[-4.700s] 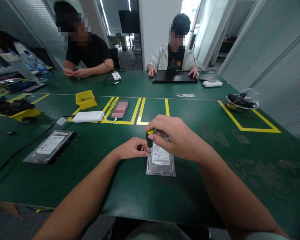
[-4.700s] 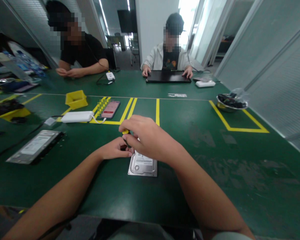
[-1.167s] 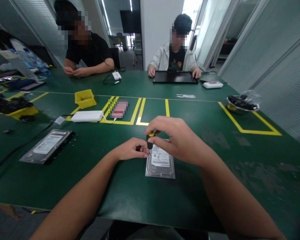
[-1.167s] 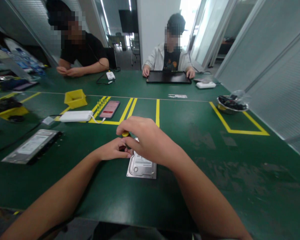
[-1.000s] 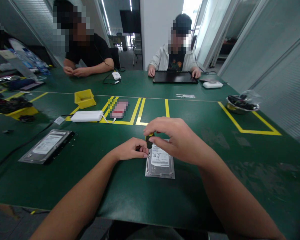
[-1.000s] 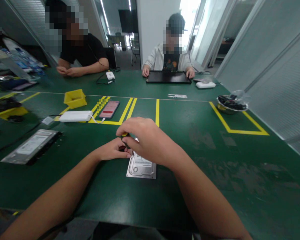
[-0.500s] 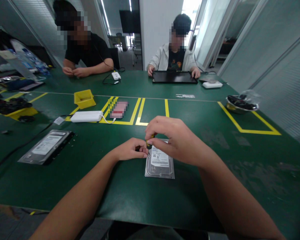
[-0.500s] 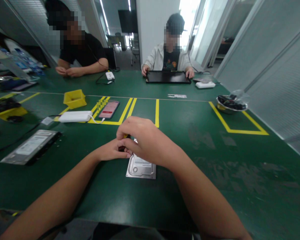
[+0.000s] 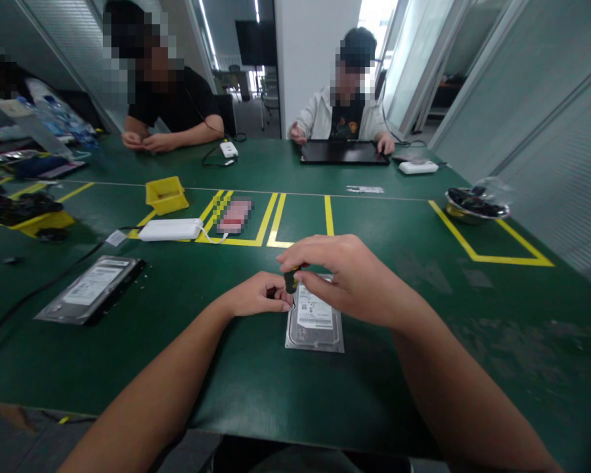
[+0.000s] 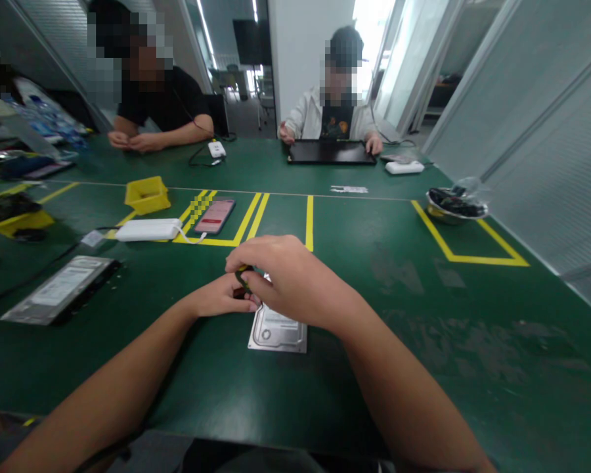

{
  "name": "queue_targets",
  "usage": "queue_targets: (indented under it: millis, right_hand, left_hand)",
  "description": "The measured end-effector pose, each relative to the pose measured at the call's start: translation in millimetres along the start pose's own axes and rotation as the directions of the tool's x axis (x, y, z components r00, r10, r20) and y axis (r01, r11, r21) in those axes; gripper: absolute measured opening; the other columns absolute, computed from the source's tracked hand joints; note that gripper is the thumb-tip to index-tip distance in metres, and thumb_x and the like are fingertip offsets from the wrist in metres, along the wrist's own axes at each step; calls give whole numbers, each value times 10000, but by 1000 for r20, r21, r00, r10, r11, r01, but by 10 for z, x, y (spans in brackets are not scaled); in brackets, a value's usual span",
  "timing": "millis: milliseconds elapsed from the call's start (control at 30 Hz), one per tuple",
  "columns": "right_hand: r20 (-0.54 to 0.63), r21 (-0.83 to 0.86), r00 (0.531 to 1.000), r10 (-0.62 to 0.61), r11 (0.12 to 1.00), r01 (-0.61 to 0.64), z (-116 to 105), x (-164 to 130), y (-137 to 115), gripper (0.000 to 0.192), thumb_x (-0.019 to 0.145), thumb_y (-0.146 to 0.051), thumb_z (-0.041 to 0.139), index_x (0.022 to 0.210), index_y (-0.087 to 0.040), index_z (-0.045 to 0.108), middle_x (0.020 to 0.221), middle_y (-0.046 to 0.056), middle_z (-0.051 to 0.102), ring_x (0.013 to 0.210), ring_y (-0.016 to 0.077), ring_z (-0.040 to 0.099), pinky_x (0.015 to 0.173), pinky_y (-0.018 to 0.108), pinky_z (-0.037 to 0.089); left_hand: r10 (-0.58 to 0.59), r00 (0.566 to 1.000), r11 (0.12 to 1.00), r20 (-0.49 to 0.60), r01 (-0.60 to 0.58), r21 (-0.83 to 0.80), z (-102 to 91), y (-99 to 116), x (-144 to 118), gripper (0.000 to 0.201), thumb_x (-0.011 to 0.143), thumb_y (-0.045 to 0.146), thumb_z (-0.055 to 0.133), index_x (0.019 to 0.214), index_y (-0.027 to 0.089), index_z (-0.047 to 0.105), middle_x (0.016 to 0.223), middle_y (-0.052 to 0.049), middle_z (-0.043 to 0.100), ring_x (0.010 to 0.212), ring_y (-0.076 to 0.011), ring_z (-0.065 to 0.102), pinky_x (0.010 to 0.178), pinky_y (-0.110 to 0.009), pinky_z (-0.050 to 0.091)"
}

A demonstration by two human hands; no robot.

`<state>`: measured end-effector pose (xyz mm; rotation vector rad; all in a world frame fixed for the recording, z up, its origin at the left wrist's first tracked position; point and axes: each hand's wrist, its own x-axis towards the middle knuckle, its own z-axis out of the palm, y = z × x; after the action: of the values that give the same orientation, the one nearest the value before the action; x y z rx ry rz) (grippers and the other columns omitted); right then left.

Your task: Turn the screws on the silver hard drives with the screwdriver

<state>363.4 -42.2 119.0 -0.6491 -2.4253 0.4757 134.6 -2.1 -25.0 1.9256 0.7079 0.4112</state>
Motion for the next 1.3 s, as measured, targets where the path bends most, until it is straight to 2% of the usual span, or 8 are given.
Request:
queue_targets:
  millis: [267,633,867,1067,1300]
  right_hand:
    - [-1,-63,1000,-11,998,11,-11,-8,-27,230,893,-94,545,1051,-122,711,1114,88,696,1021,170,630,912,298,472]
    - [-5,-93,1000,24,995,-24,16,-2,-18,214,925,-138,550,1069,-127,708,1030,81,680,942,165,616,854,292,463]
    - [-21,-131,998,58,990,-60,16,2,-22,202,903,-120,555,1059,-101,682,1012,97,647,946,182,589,834,298,443]
    - [23,-130,999,48,991,-45,3,9,-45,200,915,-100,541,1046,-119,691,998,79,635,940,171,577,834,288,430]
    - [21,-125,999,42,991,-39,9,21,-59,183,909,-88,531,984,-132,692,982,72,629,919,166,576,818,290,444]
  left_hand:
    - [-29,1000,1000,-2,29,-2,1,26,-5,276,852,400,705,885,129,672,771,0,595,700,-119,552,660,-243,470]
    - [-33,999,999,-9,33,10,5,40,3,259,854,382,704,908,131,667,774,2,604,709,-120,554,659,-240,448]
    - [-11,1000,1000,7,11,24,-3,105,5,202,861,329,693,856,131,657,738,13,581,689,-108,526,630,-224,407]
    - [-21,1000,1000,-1,21,11,9,58,1,221,864,346,688,893,129,658,787,-3,596,730,-123,549,663,-243,441]
    - [-25,1000,1000,-10,25,7,16,55,0,240,857,363,696,892,127,663,781,-3,592,723,-121,549,665,-242,451]
